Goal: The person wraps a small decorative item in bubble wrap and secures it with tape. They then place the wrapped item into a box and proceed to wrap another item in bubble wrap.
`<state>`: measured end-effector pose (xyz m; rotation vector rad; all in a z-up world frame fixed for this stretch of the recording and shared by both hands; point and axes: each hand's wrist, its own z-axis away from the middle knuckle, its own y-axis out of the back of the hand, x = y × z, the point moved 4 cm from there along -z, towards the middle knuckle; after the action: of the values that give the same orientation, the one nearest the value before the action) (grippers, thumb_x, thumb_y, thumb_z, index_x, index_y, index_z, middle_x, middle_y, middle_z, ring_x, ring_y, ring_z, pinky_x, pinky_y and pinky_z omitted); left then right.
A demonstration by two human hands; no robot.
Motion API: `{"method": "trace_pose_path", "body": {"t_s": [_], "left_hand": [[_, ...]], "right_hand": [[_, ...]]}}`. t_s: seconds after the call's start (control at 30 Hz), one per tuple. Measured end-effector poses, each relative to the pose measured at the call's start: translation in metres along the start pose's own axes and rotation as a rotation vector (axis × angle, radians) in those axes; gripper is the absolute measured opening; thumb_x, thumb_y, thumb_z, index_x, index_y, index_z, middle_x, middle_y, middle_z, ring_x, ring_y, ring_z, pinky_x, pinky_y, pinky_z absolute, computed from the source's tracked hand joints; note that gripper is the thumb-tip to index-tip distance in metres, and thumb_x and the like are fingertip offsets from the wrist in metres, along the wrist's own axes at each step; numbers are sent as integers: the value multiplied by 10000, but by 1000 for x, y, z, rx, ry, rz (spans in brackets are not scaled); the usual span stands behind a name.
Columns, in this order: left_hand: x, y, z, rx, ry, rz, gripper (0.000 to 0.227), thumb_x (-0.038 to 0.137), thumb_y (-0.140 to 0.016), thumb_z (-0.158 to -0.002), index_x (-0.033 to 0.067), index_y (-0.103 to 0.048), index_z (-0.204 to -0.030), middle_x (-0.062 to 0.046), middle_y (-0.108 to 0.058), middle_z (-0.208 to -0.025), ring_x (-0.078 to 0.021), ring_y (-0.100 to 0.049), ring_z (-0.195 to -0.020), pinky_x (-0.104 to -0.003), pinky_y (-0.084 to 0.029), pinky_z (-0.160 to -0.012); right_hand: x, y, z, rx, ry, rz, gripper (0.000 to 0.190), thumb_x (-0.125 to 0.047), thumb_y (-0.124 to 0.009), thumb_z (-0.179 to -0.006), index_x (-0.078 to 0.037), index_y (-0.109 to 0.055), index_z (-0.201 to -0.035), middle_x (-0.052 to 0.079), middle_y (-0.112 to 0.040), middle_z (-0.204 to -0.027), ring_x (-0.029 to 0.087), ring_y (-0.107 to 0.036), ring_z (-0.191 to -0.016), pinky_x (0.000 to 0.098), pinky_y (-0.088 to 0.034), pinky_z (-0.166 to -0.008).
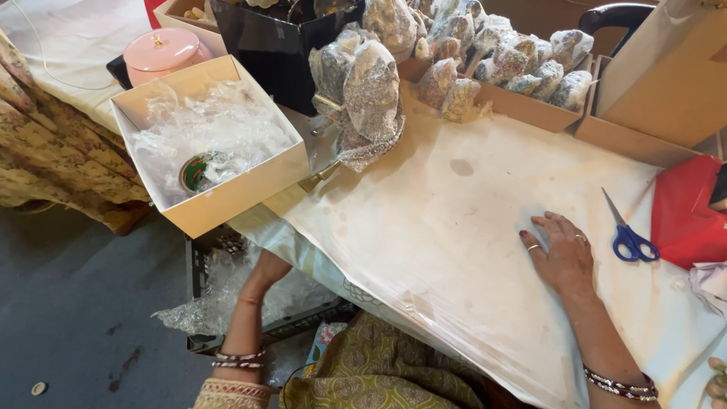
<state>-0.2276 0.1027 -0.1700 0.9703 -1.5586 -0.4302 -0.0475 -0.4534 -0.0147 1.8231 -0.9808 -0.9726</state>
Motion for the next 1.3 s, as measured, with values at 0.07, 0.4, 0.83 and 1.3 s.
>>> {"method": "trace_pose_path", "body": {"t_s": [0.07, 0.4, 0.83, 1.3], "left_hand": [[25, 24, 9, -110, 44, 11, 272, 217, -634, -858, 47, -731, -1047, -166, -749, -1071, -345, -705, -1009, -420, -555, -880], [76, 90, 57, -654, 112, 706, 162, 84, -704, -933, -47, -786, -981, -193, -747, -911, -199, -651, -743, -363, -521, -693], [296, 89, -66, -531, -277, 1629, 229, 182, -596, -1044, 123, -701, -1239, -140, -655, -1410, -324, -648, -1327, -489, -541, -1053], [428, -176, -125, -269, -750, -78, 243, 339, -718, -893, 99, -748, -922, -66, -704, -1096, -316, -629, -1149, -514, -489, -939]], "right_hand": [[-1, 1, 0, -2, -4, -1, 428, -419, -657, -952, -137, -695, -1272, 109, -590, -1454, 319, -528, -1354, 470, -374, -1151], [-4, 3, -1, -44, -59, 3, 448, -430, -659, -943, -159, -694, -1298, 108, -565, -1482, 355, -520, -1335, 472, -379, -1127], [-5, 4, 0, 18, -3, 9, 426, -403, -655, -949, -123, -692, -1268, 120, -597, -1433, 319, -551, -1315, 464, -400, -1122], [10, 6, -4, 164, -36, -282, 399, -341, -602, -1029, -102, -635, -1346, 158, -661, -1334, 361, -579, -1274, 466, -439, -1075]]}}
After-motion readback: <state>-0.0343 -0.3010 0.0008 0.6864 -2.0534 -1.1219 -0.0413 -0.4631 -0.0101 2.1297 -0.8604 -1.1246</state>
